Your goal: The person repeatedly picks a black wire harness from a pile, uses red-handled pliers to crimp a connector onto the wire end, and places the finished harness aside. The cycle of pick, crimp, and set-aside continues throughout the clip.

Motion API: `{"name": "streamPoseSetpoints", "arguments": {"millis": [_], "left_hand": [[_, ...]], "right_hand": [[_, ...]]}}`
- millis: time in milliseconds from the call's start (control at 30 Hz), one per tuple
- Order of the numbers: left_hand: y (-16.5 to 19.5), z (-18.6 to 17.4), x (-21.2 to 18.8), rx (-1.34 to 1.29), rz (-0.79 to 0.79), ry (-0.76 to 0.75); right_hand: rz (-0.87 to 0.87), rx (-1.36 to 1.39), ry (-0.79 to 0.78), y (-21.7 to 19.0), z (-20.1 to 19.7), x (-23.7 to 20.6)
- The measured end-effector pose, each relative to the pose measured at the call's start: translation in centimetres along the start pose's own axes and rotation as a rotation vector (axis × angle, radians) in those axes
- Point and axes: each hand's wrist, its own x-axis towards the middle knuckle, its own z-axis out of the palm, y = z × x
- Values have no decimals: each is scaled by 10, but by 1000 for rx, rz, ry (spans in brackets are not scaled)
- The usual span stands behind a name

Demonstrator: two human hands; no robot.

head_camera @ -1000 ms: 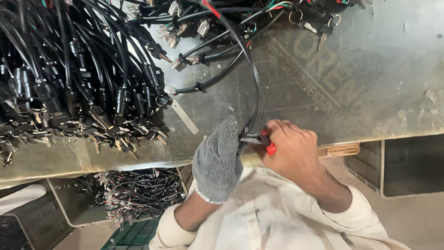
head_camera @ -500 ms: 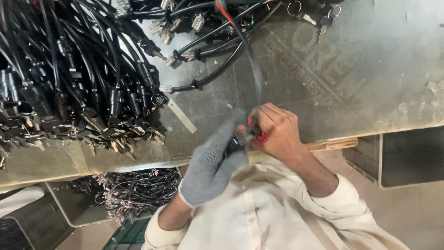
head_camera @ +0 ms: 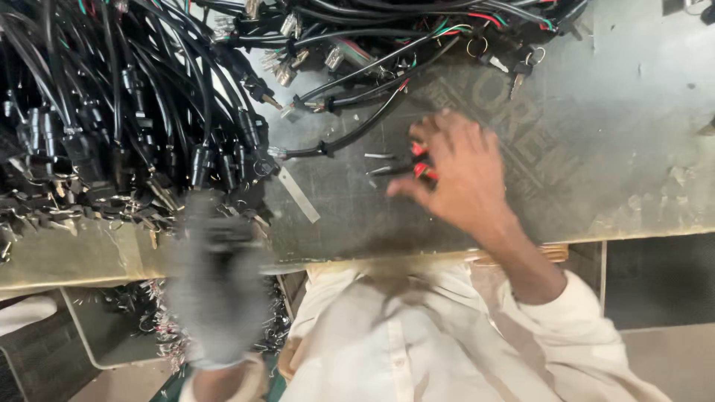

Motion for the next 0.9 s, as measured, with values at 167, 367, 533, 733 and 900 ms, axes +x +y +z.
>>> {"name": "streamPoseSetpoints", "arguments": {"millis": [167,367,533,733,900], "left_hand": [[-31,-40,26,505,-6,16],[-16,28,34,247,-25,-136],[9,71,15,290,347,-34],[18,99,10,-126,198,-176],[24,122,9,-349,252,-301]], "right_hand": [[-180,-265,270,22,-9,65],[-223,-113,379,35,-22,110],[312,523,494,69,-56,89],[273,1499,416,15,-88,66],[503,1855,286,-40,-66,16]]}}
